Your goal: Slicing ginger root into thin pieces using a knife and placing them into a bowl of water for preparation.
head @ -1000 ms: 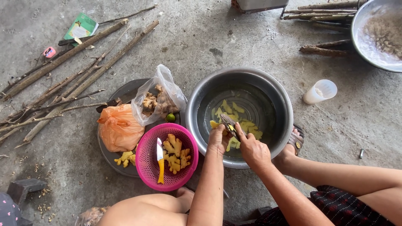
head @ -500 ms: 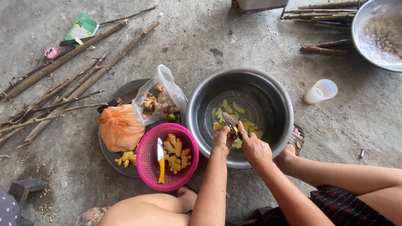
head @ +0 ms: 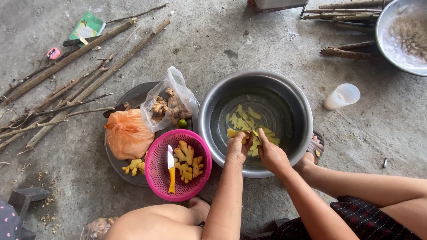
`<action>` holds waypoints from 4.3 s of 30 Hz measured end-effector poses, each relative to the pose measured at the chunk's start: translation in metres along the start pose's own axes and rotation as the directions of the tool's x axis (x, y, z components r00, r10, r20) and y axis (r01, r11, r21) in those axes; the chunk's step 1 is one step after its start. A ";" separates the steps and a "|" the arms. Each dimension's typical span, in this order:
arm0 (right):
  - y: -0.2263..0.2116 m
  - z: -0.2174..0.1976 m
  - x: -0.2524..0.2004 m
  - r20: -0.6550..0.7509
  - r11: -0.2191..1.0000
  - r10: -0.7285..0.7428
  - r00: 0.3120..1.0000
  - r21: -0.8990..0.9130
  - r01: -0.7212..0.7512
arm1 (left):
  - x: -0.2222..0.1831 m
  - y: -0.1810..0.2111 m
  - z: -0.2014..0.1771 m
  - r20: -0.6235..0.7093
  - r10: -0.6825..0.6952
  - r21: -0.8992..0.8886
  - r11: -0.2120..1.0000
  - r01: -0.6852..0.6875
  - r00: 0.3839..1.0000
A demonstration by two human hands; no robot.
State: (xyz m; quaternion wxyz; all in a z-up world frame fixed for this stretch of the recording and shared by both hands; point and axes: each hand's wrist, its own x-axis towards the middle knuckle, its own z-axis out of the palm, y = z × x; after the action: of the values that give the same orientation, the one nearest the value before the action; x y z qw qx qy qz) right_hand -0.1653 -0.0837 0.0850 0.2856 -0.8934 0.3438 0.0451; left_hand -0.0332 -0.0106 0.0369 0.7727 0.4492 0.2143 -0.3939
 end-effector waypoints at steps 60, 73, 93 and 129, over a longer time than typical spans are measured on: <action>0.004 0.026 0.006 -0.008 0.925 0.216 0.976 -0.319 -0.207 | -0.035 -0.053 0.043 -0.296 0.374 0.728 0.684 -0.046 0.879; 0.033 0.049 0.019 -0.083 0.889 0.133 0.988 -0.430 -0.156 | -0.007 -0.076 0.020 -0.329 0.243 0.387 0.916 -0.105 0.912; -0.009 -0.010 0.001 -0.020 0.921 0.374 0.927 -0.111 -0.374 | 0.001 -0.062 0.007 -0.316 0.296 0.499 0.860 -0.108 0.902; 0.038 -0.198 -0.057 -0.177 0.932 0.007 0.984 0.357 0.057 | 0.078 -0.015 -0.011 0.204 -0.324 0.847 -0.415 -0.333 0.924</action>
State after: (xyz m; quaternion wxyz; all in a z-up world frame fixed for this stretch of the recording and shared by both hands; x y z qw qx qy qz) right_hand -0.2559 -0.1798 0.2472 0.4138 -0.8307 0.3585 -0.1011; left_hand 0.0012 -0.0380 -0.0298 0.0552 0.8006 -0.3761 -0.4633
